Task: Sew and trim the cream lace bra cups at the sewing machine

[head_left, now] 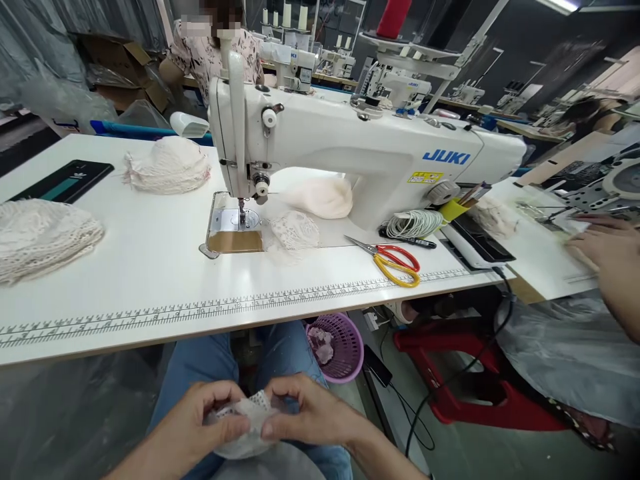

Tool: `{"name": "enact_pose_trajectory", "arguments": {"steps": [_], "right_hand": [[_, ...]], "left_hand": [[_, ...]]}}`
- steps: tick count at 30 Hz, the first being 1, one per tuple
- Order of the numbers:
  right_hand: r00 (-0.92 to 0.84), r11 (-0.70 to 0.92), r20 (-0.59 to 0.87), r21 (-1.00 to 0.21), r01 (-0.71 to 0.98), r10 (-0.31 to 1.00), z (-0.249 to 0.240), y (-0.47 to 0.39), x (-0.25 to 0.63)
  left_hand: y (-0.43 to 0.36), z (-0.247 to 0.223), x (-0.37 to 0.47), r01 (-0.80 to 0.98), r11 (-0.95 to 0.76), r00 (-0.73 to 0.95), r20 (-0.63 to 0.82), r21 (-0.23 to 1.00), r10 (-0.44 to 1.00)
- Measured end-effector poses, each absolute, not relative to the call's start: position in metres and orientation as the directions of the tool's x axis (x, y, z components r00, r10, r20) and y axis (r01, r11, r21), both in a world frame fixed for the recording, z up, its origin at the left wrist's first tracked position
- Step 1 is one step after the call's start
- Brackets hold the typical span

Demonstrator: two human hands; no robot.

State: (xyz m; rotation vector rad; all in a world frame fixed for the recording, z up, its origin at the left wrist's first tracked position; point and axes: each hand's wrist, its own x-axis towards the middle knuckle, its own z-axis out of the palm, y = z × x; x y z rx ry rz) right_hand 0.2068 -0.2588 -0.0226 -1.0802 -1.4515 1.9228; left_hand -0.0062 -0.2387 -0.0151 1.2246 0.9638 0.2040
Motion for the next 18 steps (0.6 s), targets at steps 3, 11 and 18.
{"name": "enact_pose_trajectory", "arguments": {"steps": [3,11,18], "right_hand": [[-0.517,-0.394,-0.357,-0.918,0.041,0.778,-0.022,-0.258,0.199],[-0.481,-0.458,-0.411,-0.889,0.022,0.774,-0.028,-0.258,0.195],[-0.483,-0.441,-0.4,-0.897,0.033,0.779,-0.026,-0.26,0.197]], "left_hand": [[-0.238,-0.009,-0.005,0.35,0.365,0.596,-0.505,0.863,0.624],[-0.243,-0.008,-0.011,0.333,0.364,0.574,-0.493,0.87,0.654],[-0.243,-0.019,-0.006,0.365,0.296,0.501,-0.454,0.883,0.737]]}}
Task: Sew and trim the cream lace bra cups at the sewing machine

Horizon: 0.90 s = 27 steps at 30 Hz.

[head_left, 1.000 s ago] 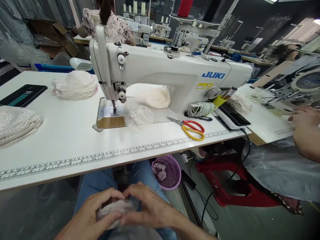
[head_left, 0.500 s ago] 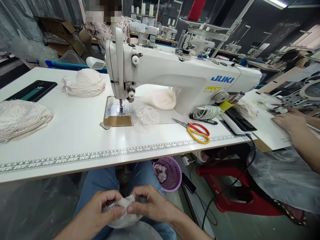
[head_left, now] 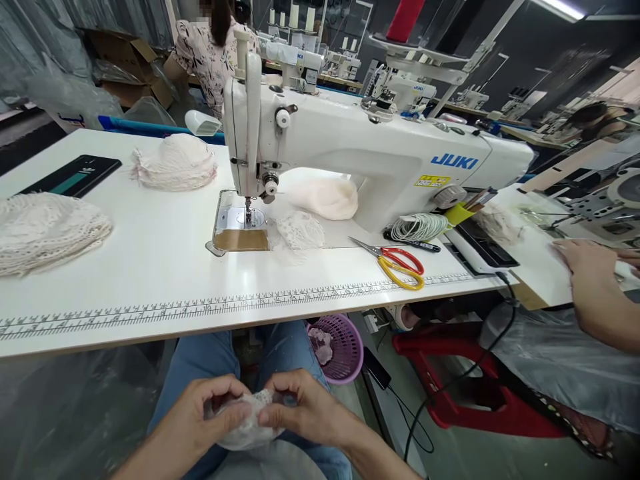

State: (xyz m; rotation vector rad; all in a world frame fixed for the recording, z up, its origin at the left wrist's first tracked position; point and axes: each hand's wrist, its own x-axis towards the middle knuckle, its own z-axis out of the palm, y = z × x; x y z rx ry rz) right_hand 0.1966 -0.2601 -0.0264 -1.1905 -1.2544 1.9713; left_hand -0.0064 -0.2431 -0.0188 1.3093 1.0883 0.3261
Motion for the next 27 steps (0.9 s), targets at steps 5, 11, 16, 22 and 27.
{"name": "enact_pose_trajectory", "arguments": {"steps": [5,11,16,22,27], "right_hand": [[-0.483,-0.431,-0.397,-0.901,0.046,0.78,-0.03,-0.26,0.197],[-0.493,-0.477,-0.42,-0.879,0.012,0.762,-0.029,-0.261,0.198],[-0.517,-0.485,-0.422,-0.874,0.015,0.745,-0.027,-0.262,0.208],[-0.524,-0.446,-0.392,-0.895,0.026,0.757,-0.025,-0.264,0.208],[-0.465,-0.491,-0.418,-0.87,-0.041,0.78,-0.025,-0.263,0.194]], "left_hand": [[-0.243,-0.018,-0.008,0.357,0.295,0.516,-0.451,0.886,0.729],[-0.244,-0.02,-0.008,0.338,0.297,0.49,-0.436,0.893,0.754],[-0.244,-0.02,-0.009,0.178,0.494,0.547,-0.503,0.851,0.669],[-0.245,-0.02,-0.001,0.206,0.473,0.547,-0.502,0.857,0.67],[-0.246,-0.023,0.002,0.292,0.377,0.511,-0.477,0.879,0.716]]}}
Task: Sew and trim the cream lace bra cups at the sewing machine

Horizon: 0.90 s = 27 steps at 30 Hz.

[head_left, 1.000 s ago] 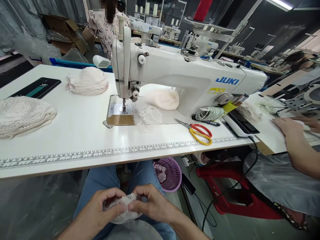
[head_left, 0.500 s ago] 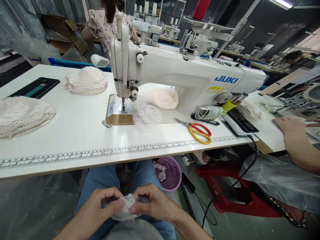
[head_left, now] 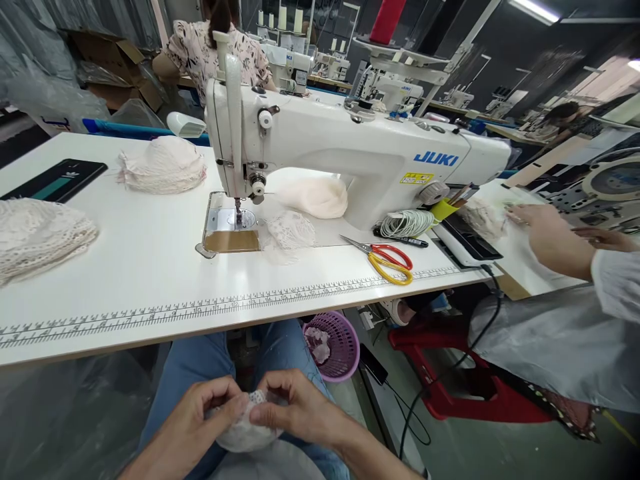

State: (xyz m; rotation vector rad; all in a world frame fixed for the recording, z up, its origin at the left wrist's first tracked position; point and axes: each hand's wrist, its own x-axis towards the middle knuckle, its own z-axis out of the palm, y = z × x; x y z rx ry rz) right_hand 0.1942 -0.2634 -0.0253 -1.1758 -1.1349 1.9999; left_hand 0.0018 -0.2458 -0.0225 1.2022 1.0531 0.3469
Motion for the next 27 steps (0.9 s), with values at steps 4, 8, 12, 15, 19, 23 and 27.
{"name": "enact_pose_trajectory", "arguments": {"steps": [4,8,12,15,19,23,27], "right_hand": [[-0.453,-0.513,-0.435,-0.856,-0.058,0.778,-0.031,-0.264,0.193],[-0.453,-0.515,-0.438,-0.856,-0.055,0.776,-0.032,-0.265,0.194],[-0.449,-0.528,-0.451,-0.847,-0.056,0.772,-0.029,-0.265,0.193],[-0.482,-0.509,-0.434,-0.86,-0.029,0.761,-0.027,-0.265,0.197],[-0.534,-0.41,-0.368,-0.911,0.044,0.761,-0.027,-0.266,0.211],[-0.558,-0.418,-0.383,-0.906,0.072,0.736,-0.028,-0.27,0.214],[-0.492,-0.461,-0.44,-0.883,0.087,0.751,-0.025,-0.271,0.2]], "left_hand": [[-0.247,-0.022,-0.002,0.277,0.385,0.502,-0.474,0.881,0.724],[-0.246,-0.02,-0.002,0.338,0.316,0.533,-0.458,0.886,0.712],[-0.245,-0.024,-0.001,0.325,0.304,0.496,-0.435,0.895,0.752],[-0.244,-0.027,-0.003,0.242,0.38,0.504,-0.451,0.893,0.737],[-0.245,-0.028,-0.004,0.157,0.501,0.533,-0.5,0.851,0.683],[-0.247,-0.029,-0.001,0.211,0.53,0.565,-0.545,0.821,0.619],[-0.249,-0.03,0.002,0.246,0.454,0.562,-0.508,0.856,0.653]]}}
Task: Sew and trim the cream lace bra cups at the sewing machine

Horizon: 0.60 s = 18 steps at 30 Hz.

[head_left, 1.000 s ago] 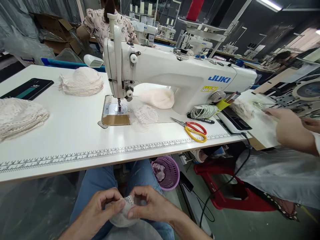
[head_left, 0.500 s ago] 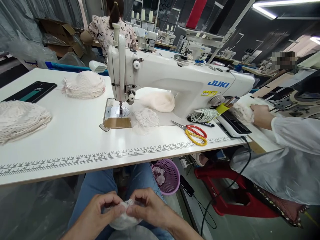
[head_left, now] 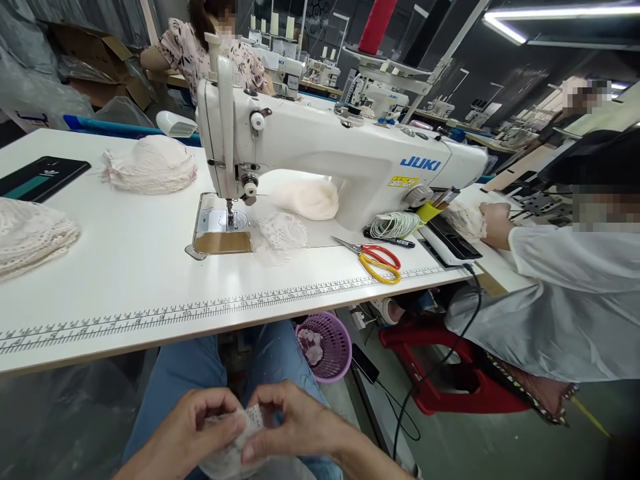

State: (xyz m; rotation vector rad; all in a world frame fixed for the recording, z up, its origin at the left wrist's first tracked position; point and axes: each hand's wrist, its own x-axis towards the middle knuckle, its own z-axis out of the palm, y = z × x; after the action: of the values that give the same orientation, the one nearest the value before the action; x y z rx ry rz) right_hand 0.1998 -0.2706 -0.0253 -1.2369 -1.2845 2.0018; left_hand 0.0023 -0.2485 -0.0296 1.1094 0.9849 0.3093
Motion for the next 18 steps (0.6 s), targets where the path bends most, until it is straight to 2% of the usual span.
{"name": "enact_pose_trajectory", "arguments": {"steps": [3,6,14,18], "right_hand": [[-0.452,-0.507,-0.461,-0.862,0.022,0.764,-0.0221,-0.2695,0.1928],[-0.485,-0.54,-0.457,-0.841,-0.039,0.746,-0.0206,-0.2696,0.1932],[-0.467,-0.564,-0.479,-0.825,-0.05,0.743,-0.0235,-0.2731,0.199],[-0.469,-0.55,-0.466,-0.833,-0.051,0.75,-0.0258,-0.2736,0.1974]], "left_hand": [[-0.2481,-0.0279,0.0023,0.253,0.443,0.556,-0.504,0.86,0.66],[-0.2467,-0.0252,0.0,0.243,0.462,0.582,-0.509,0.853,0.634],[-0.245,-0.0223,-0.005,0.347,0.359,0.613,-0.5,0.866,0.612],[-0.2474,-0.0231,-0.0011,0.336,0.352,0.612,-0.487,0.874,0.623]]}}
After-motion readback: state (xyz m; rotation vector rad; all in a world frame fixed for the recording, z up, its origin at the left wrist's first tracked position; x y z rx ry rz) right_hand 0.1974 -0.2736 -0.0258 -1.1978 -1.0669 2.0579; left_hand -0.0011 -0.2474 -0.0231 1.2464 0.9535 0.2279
